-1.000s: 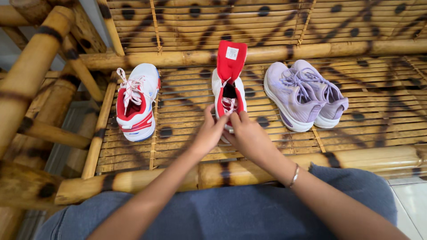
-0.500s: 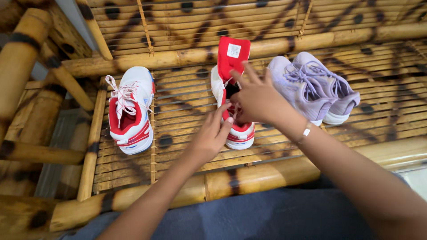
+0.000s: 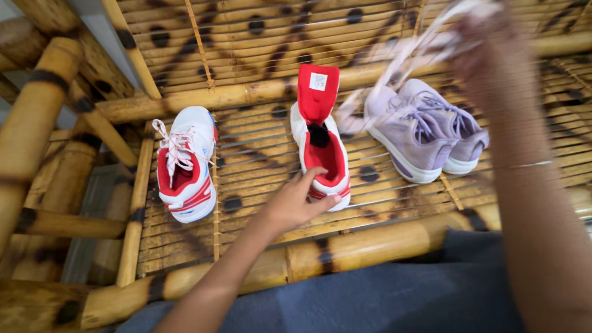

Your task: The person unlaces a white and red sneaker on a bamboo bench, then re-laces it. They repeat the process on a second white and red sneaker, threading the laces through the eyelets and tying them.

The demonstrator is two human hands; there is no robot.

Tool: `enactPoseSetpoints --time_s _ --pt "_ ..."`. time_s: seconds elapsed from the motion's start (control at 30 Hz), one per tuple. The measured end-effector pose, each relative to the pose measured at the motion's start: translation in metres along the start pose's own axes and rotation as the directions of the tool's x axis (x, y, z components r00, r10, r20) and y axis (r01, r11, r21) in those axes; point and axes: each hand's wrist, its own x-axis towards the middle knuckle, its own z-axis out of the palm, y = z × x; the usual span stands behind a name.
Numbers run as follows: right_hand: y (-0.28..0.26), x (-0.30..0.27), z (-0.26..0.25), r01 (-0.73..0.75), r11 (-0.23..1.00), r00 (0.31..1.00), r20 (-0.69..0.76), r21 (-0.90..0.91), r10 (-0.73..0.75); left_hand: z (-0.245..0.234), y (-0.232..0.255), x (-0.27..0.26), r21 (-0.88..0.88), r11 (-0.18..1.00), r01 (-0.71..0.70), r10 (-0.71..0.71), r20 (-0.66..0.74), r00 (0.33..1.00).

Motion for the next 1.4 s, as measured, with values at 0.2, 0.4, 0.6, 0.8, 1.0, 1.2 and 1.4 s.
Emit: enactPoseSetpoints --time_s 0.2,0.4,0.6,0.8,1.0,1.2,1.4 --pt "-0.006 0.002 -0.026 -0.267 0.919 0.964 0.075 0.29 0.256 0.004 -0.002 -0.003 0.159 0.975 -0.152 0.17 -0.107 0.98" --pt "0.044 -0.04 0.031 -0.206 0.809 0.635 0.554 -0.55 0.539 0.018 -0.002 -0.005 0.241 0.946 -0.216 0.279 -0.27 0.921" --pt "0.049 -0.045 0.065 -0.075 0.834 0.464 0.721 -0.547 0.515 0.01 0.003 -0.008 0.044 0.985 -0.164 0.17 -0.236 0.957" --pt "0.051 -0.061 0.141 -0.429 0.764 0.529 0.552 -0.482 0.645 -0.001 -0.028 0.037 0.098 0.947 -0.306 0.31 -0.531 0.788" --pt "0.071 -0.086 0.152 -0.317 0.911 0.707 0.575 -0.264 0.412 0.003 -0.043 0.126 0.016 0.982 -0.187 0.154 -0.639 0.754" --pt "0.085 -0.087 0.14 -0.568 0.804 0.61 0.567 -0.173 0.553 -0.008 -0.06 0.174 -0.19 0.982 -0.021 -0.099 -0.6 0.794" --pt "0.093 -0.089 0.142 -0.713 0.698 0.582 0.607 0.062 0.541 -0.023 -0.103 0.153 -0.336 0.936 -0.105 -0.005 -0.31 0.951"
